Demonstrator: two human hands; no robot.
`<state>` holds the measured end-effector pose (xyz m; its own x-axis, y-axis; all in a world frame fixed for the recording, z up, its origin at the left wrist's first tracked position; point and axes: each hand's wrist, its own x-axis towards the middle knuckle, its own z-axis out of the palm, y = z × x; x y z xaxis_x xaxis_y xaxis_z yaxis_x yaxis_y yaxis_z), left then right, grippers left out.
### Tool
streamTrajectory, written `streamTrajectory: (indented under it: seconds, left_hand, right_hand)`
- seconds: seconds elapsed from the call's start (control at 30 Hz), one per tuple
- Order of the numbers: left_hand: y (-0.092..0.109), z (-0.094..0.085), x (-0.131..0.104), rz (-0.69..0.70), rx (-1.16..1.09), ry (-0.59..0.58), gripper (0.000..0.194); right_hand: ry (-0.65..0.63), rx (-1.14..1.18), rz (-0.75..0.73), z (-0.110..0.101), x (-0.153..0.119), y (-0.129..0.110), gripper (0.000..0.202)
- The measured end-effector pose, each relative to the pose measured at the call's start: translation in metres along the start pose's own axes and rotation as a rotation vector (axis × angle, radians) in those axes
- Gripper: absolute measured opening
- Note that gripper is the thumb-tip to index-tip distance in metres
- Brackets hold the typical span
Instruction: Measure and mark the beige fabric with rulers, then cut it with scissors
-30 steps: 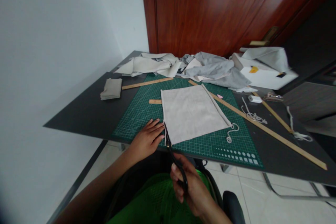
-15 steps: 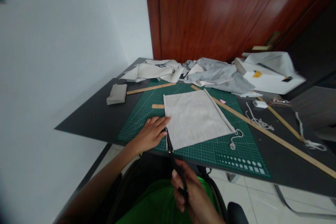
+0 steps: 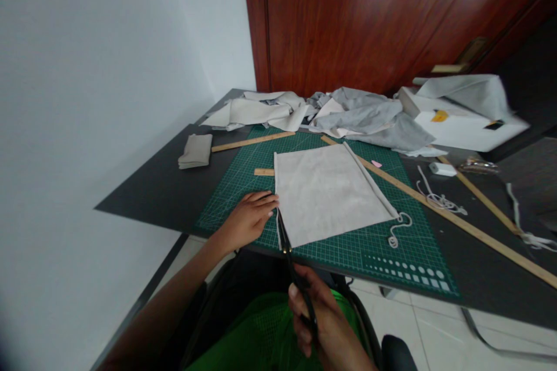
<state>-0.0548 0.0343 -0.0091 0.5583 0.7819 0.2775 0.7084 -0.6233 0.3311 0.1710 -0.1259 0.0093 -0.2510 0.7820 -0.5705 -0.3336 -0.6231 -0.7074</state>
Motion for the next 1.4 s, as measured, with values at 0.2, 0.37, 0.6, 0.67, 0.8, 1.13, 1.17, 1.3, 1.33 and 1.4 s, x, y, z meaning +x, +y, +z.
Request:
streamTrajectory:
  seconds: [0.2, 0.37, 0.6, 0.67, 0.8, 1.13, 1.17, 1.3, 1.33, 1.4]
  left_hand:
    - [0.000, 0.006, -0.004, 0.031, 0.037, 0.100, 0.036]
    - [0.003, 0.006, -0.003, 0.028, 0.066, 0.089, 0.035]
    - [0.006, 0.004, -0.003, 0.021, 0.086, 0.078, 0.035]
    - [0.006, 0.004, -0.003, 0.018, 0.082, 0.073, 0.035]
    - [0.006, 0.005, -0.003, 0.013, 0.061, 0.076, 0.036]
    - [0.004, 0.005, -0.004, 0.027, 0.038, 0.071, 0.037]
    - [0.004, 0.005, -0.004, 0.027, 0.039, 0.071, 0.037]
    - [0.004, 0.005, -0.004, 0.025, 0.044, 0.078, 0.036]
    - [0.004, 0.005, -0.004, 0.026, 0.042, 0.078, 0.036]
    - [0.004, 0.005, -0.003, 0.029, 0.033, 0.075, 0.036]
  right_hand:
    - [0.009, -0.010, -0.002, 0.001, -0.001, -0.003, 0.072]
    - [0.045, -0.031, -0.006, 0.003, -0.004, -0.006, 0.074]
    - [0.062, -0.069, -0.003, 0.002, -0.005, -0.006, 0.078]
    - [0.068, -0.066, -0.008, 0.002, -0.004, -0.006, 0.076]
    - [0.066, -0.017, -0.002, 0.000, -0.003, -0.006, 0.068]
    - [-0.019, 0.046, 0.054, -0.007, 0.012, -0.019, 0.073]
    - [-0.018, 0.048, 0.055, -0.006, 0.012, -0.021, 0.073]
    - [-0.026, 0.047, 0.040, -0.003, 0.013, -0.024, 0.074]
    - [-0.028, 0.047, 0.032, -0.002, 0.013, -0.024, 0.074]
    - [-0.035, 0.041, 0.014, 0.000, 0.014, -0.024, 0.071]
